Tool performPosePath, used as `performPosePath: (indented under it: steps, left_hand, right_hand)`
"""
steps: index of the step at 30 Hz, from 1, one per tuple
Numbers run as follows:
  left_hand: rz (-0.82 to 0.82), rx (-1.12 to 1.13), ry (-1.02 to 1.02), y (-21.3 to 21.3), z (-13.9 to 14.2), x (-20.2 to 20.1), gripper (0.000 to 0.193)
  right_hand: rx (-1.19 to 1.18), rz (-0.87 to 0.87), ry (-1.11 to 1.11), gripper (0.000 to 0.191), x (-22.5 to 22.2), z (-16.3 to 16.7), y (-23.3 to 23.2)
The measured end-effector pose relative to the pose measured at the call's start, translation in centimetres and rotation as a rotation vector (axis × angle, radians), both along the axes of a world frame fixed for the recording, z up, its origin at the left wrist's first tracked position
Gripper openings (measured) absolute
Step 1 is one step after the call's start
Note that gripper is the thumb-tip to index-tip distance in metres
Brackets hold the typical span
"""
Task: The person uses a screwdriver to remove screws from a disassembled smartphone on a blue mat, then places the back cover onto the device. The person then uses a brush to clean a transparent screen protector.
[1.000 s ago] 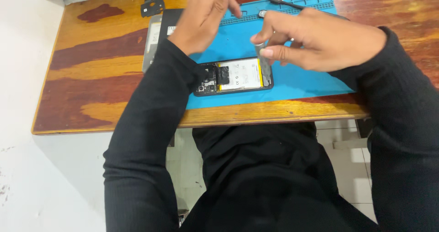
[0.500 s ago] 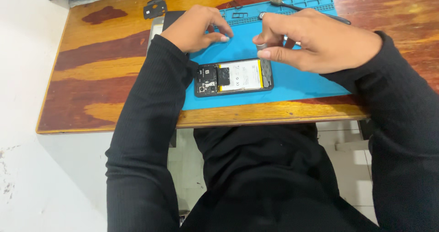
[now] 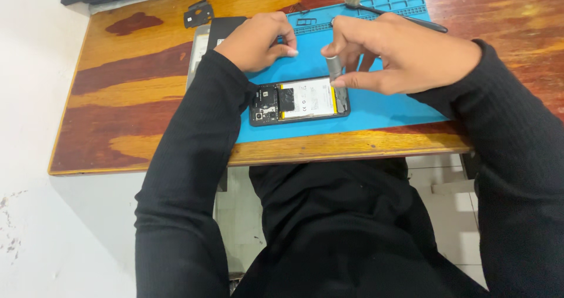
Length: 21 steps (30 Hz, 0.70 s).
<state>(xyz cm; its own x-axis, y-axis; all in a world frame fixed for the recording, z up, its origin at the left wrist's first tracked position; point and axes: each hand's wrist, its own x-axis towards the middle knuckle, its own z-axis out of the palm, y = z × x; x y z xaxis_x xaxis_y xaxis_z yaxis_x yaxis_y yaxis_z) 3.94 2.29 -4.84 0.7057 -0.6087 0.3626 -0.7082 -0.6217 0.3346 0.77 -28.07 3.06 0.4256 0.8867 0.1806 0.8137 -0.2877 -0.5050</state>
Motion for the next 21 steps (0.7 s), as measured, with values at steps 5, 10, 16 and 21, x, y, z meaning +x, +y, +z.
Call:
performPosePath:
  steps: [5,10,16,21]
  left_hand:
    - [0.082,-0.063,0.083,0.0,-0.1,0.2,0.022]
    - [0.063,-0.102,0.058,-0.2,0.4,0.2,0.020]
    - [-0.019,-0.133,0.010,-1.0,0.4,-0.4,0.016]
    - [-0.048,-0.145,-0.046,-1.8,0.6,-0.8,0.013]
  right_hand:
    - [0.012,0.009,-0.098,0.038,0.2,0.0,0.2]
    - [0.052,0.124,0.043,0.037,0.6,0.0,-0.6]
    - [0.048,0.009,-0.002,0.039,0.2,0.5,-0.5]
    - [0.099,0.056,-0.075,0.035,-0.1,0.3,0.0]
